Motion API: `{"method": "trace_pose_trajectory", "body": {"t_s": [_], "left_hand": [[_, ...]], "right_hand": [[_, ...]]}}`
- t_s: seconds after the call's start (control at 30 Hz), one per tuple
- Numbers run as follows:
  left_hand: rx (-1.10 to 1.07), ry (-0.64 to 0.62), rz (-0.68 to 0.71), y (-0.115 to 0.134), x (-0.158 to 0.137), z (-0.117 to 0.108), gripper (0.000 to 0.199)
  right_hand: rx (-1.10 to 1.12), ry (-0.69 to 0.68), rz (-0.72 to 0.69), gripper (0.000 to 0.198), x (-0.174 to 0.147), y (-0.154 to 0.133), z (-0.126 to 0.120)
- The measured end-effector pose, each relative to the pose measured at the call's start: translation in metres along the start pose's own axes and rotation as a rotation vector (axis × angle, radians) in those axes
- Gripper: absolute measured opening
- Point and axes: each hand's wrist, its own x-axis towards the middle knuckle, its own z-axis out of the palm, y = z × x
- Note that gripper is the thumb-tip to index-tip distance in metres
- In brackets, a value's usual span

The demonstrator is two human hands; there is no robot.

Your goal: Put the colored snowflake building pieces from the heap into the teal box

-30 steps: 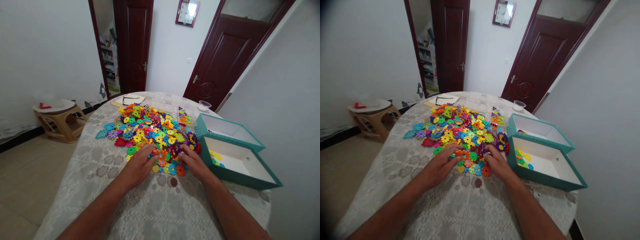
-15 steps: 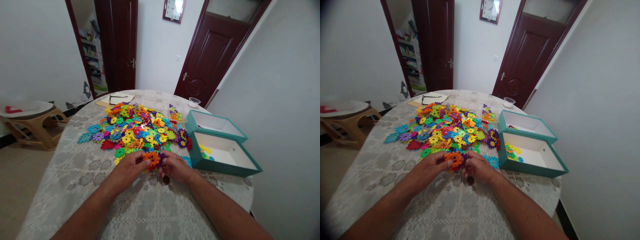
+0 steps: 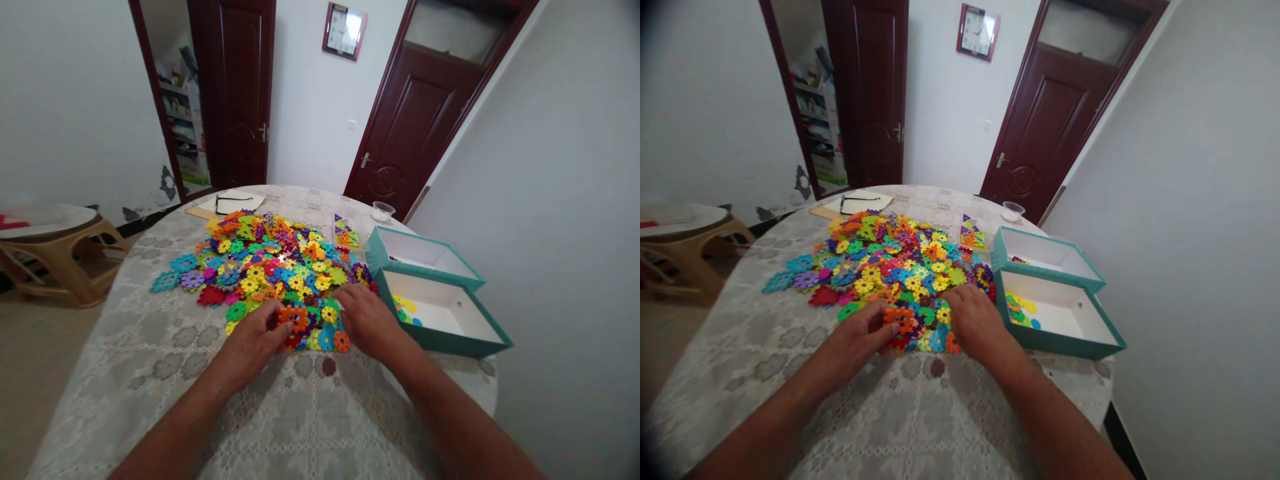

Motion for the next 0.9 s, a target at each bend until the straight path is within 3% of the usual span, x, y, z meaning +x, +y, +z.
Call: {"method": "trace_pose_trajectory", "body": {"t_s": [0.1, 0.23, 0.47, 0.9], "left_hand": [[-0.140, 0.001, -0.027, 0.001, -0.001, 0.001, 0.027], [-0.298, -0.007, -0.065, 0.007, -0.004, -0.002, 0.048], [-0.457, 0.002, -0.150, 0.009, -0.007, -0.008, 0.051], [-0.684, 0.008, -0.201, 0.013, -0.010, -0.010, 0.047]], "right_hand": [[-0.364, -0.108, 0.062, 0.035, 0.012, 0.019, -0.013], [-0.570, -0.251, 0.096, 0.037, 0.022, 0.041, -0.006], [-0.601, -0.294, 0.094, 0.037, 0.023, 0.054, 0.010], [-0.646, -0.356, 0.126, 0.037, 0.028, 0.037, -0.003]]}}
